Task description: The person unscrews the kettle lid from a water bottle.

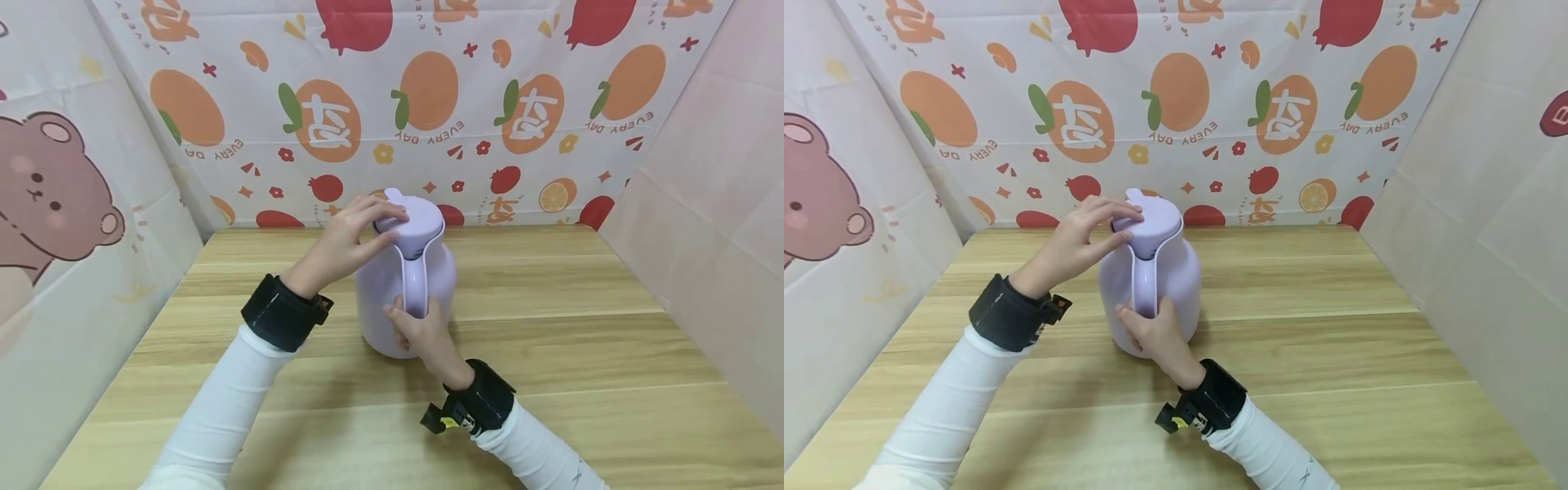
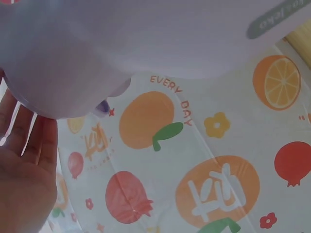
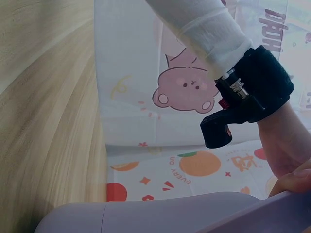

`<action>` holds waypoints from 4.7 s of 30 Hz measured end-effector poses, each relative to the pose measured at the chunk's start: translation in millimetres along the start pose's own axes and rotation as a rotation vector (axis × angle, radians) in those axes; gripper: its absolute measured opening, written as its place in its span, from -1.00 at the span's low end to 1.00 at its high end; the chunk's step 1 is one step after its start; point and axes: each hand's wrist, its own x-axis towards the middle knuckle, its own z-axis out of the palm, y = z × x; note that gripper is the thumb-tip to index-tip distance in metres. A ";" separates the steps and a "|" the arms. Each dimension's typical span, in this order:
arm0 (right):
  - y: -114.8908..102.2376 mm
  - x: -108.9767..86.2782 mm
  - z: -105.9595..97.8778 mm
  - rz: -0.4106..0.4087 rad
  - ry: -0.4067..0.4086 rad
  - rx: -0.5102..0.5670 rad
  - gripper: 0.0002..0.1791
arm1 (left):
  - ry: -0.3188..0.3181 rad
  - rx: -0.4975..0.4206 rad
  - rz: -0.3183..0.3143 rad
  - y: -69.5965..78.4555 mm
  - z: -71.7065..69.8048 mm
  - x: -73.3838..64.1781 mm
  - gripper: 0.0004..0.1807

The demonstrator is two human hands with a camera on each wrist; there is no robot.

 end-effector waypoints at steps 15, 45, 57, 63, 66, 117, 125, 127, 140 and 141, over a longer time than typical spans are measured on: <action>-0.9 -0.2 0.2 -0.005 0.006 -0.002 -0.70 | 0.030 0.145 0.028 10.3 6.0 8.4 -0.79; 3.7 1.0 1.0 0.013 0.006 0.043 -0.65 | 0.083 0.423 0.042 21.7 27.7 28.4 -0.66; 0.9 0.9 0.8 0.016 0.015 0.025 -0.68 | 0.019 0.203 -0.016 24.2 0.4 22.2 -0.76; 0.1 0.9 -0.6 -0.004 0.011 0.011 -0.68 | -0.069 -0.052 -0.032 5.9 -20.9 12.2 -0.72; -0.6 0.2 -1.1 -0.017 0.011 0.000 -0.68 | -0.155 -0.124 -0.011 -4.7 -20.4 9.7 -0.67; -1.5 -0.7 1.9 0.017 0.016 0.015 -0.70 | -0.060 0.279 -0.033 25.2 3.2 18.7 -0.71; -1.7 -1.5 -0.3 0.035 0.023 0.002 -0.70 | 0.052 -0.089 0.017 1.5 -30.6 8.3 -0.70; -1.5 -1.5 -1.0 0.034 0.023 0.005 -0.70 | 0.010 -0.128 -0.002 -5.9 -32.4 4.2 -0.66; -0.4 -1.6 -1.3 0.012 0.007 0.006 -0.69 | -0.009 -0.138 0.024 -22.9 -17.7 -2.9 -0.65; -0.4 -1.6 -1.2 0.014 0.009 0.007 -0.69 | -0.003 -0.135 0.030 -23.2 -17.4 -3.1 -0.65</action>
